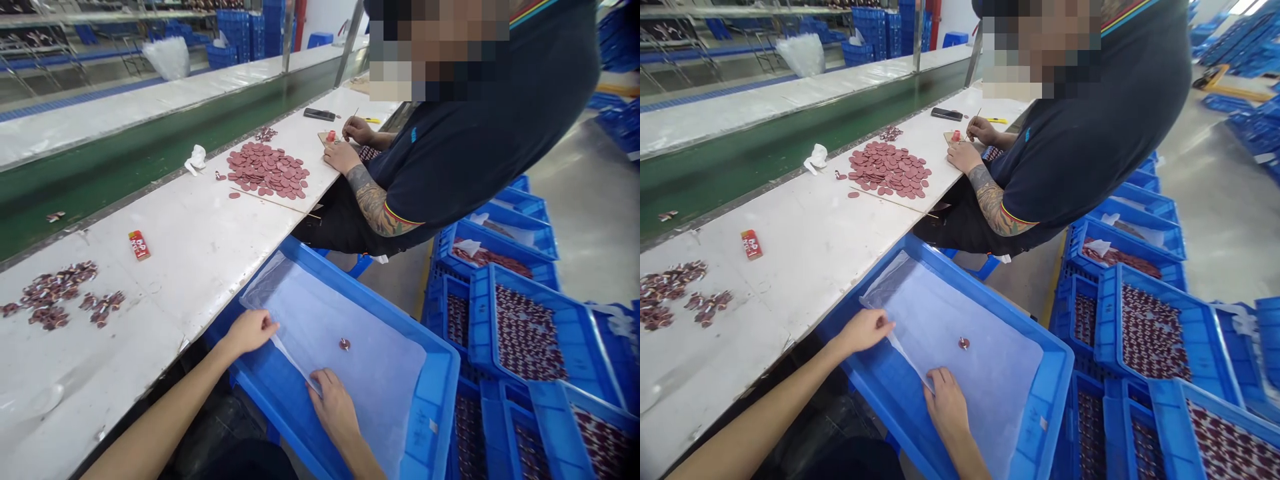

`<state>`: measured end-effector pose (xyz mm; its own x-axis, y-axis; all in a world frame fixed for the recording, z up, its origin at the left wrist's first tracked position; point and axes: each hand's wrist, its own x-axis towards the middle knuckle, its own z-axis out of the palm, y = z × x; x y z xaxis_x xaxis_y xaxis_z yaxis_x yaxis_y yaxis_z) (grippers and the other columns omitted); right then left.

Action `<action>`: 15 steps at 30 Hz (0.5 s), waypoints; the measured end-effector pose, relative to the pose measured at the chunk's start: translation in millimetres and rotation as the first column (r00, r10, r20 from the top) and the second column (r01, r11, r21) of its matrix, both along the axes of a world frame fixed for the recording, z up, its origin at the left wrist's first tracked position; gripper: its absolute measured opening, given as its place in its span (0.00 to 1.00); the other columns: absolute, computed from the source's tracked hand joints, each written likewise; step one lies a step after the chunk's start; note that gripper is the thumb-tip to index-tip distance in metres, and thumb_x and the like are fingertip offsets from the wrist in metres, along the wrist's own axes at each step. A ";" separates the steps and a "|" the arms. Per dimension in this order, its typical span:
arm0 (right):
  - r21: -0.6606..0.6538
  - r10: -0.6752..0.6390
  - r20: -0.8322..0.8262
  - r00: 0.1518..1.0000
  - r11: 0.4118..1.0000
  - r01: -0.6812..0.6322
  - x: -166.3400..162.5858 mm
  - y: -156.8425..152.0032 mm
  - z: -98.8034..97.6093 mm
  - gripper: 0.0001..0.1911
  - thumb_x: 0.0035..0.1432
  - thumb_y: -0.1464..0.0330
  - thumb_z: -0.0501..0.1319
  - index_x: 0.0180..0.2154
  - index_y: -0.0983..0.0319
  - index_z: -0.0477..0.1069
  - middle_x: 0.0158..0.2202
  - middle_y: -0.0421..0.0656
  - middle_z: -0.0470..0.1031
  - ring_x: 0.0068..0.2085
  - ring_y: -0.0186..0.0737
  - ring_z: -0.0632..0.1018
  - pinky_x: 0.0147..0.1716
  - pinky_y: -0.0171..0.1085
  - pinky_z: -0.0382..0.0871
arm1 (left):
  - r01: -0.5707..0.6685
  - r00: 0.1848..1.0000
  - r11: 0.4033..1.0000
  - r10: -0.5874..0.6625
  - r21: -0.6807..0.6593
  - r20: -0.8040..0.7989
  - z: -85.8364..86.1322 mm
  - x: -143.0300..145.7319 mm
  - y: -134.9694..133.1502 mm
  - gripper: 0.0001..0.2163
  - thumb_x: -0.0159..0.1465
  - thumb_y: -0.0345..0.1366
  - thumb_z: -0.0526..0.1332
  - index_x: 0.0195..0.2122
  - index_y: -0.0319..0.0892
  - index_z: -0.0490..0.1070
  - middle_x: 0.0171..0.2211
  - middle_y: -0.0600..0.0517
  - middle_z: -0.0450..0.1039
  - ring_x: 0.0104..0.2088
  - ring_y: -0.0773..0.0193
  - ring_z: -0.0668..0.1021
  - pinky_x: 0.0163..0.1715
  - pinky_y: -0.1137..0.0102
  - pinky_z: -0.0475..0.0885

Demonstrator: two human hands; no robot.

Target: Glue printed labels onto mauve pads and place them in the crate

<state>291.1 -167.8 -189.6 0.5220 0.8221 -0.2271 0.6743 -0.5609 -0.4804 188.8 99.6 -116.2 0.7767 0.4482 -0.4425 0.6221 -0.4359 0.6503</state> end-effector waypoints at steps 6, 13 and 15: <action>-0.022 0.072 -0.029 0.997 0.997 -0.072 15.3 7.8 16.5 0.08 0.70 0.67 0.60 0.39 0.63 0.75 0.39 0.41 0.79 0.41 0.40 0.80 0.44 0.45 0.78 | 0.414 0.887 0.877 -0.449 0.243 0.108 -4.8 12.6 -15.5 0.14 0.67 0.39 0.64 0.51 0.42 0.73 0.56 0.44 0.73 0.56 0.49 0.75 0.57 0.46 0.70; -0.036 0.052 -0.002 0.999 0.998 -0.052 12.4 25.2 25.6 0.10 0.70 0.65 0.60 0.48 0.62 0.74 0.44 0.44 0.79 0.44 0.42 0.81 0.46 0.47 0.78 | 0.565 0.787 0.778 -0.608 0.274 0.103 -19.9 15.6 -4.8 0.09 0.68 0.39 0.62 0.45 0.40 0.75 0.43 0.48 0.79 0.43 0.58 0.80 0.46 0.56 0.78; -0.025 0.043 0.020 0.999 0.999 -0.042 9.2 40.4 25.7 0.13 0.69 0.64 0.61 0.52 0.61 0.72 0.49 0.46 0.78 0.47 0.44 0.80 0.48 0.49 0.78 | 0.573 0.783 0.767 -0.617 0.289 0.086 -20.9 13.5 -3.7 0.09 0.69 0.39 0.62 0.44 0.40 0.75 0.43 0.48 0.79 0.43 0.58 0.81 0.46 0.56 0.78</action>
<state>300.2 -127.5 -163.9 0.4915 0.8380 -0.2369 0.7074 -0.5429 -0.4527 202.3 95.9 -137.1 0.9726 -0.0568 -0.2253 0.0783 -0.8329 0.5479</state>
